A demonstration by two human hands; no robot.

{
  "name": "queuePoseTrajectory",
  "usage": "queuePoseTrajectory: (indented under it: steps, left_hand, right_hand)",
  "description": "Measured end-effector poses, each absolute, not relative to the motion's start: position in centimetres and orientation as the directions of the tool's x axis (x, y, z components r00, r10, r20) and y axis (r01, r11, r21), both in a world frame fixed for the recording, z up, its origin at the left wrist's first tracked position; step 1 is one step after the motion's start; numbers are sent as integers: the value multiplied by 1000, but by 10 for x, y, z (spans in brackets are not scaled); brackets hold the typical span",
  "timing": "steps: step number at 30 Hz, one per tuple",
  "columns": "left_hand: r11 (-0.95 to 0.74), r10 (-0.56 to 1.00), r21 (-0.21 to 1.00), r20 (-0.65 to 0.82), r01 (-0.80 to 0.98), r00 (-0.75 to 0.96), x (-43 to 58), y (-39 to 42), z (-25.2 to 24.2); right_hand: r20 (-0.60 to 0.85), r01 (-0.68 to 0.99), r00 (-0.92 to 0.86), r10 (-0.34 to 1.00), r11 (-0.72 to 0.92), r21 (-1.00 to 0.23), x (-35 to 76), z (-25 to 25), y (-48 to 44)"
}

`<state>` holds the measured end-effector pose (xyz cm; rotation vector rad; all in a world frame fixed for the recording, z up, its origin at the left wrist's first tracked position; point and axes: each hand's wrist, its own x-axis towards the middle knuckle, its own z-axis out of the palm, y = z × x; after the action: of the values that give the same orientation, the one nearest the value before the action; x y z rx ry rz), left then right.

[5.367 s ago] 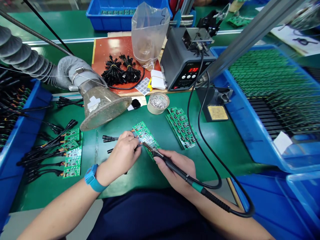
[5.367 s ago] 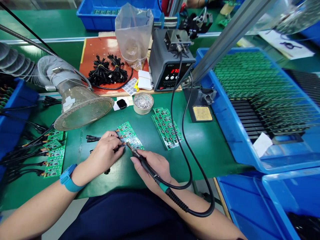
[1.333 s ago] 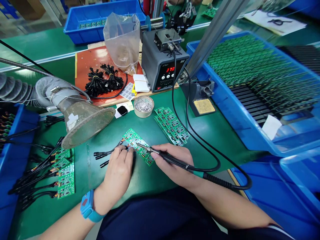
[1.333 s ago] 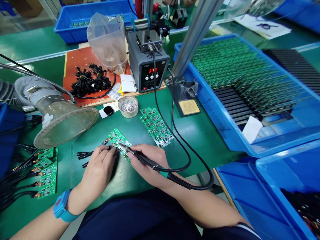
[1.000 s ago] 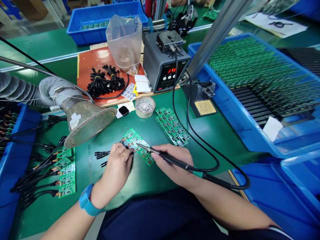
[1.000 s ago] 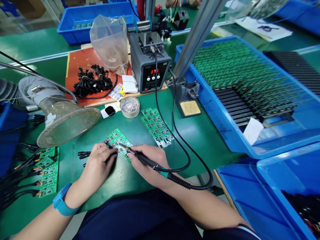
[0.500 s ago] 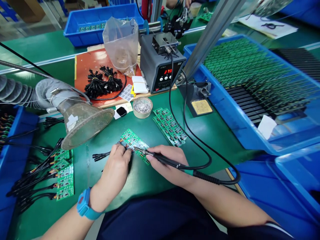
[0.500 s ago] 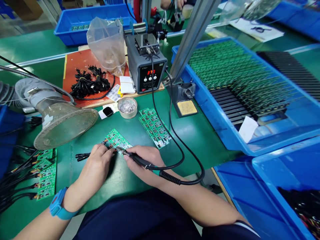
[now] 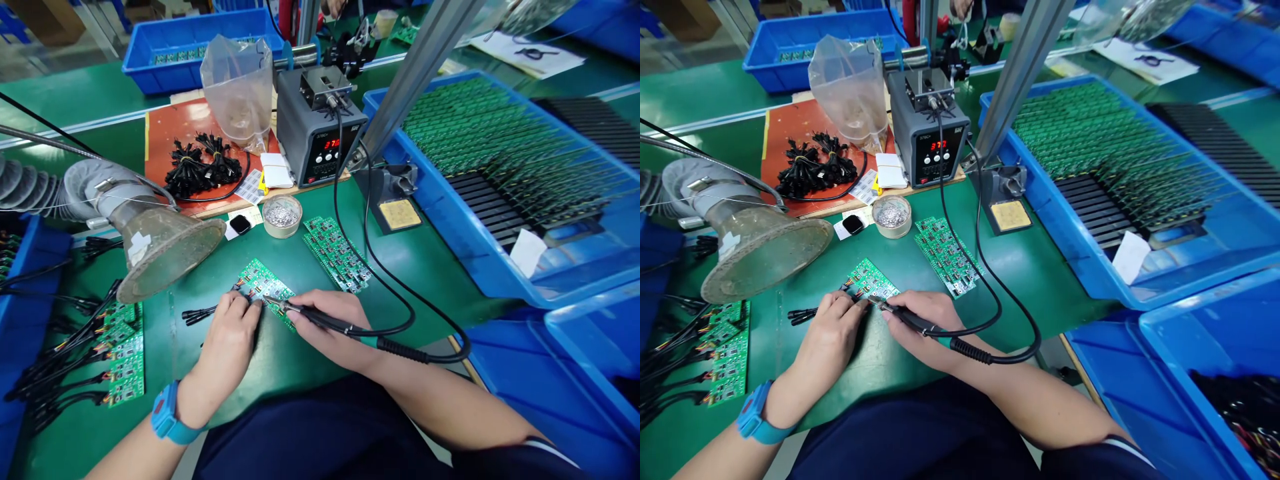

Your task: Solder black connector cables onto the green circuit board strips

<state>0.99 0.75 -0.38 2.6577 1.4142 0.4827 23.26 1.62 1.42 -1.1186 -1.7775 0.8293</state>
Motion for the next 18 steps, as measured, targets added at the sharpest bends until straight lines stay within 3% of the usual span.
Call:
queuePoseTrajectory:
  steps: [18]
  left_hand:
    - [-601, 794, 208, 265, 772, 547, 7, 9, -6]
  right_hand:
    - [322, 301, -275, 906, 399, -866, 230, 18, 21]
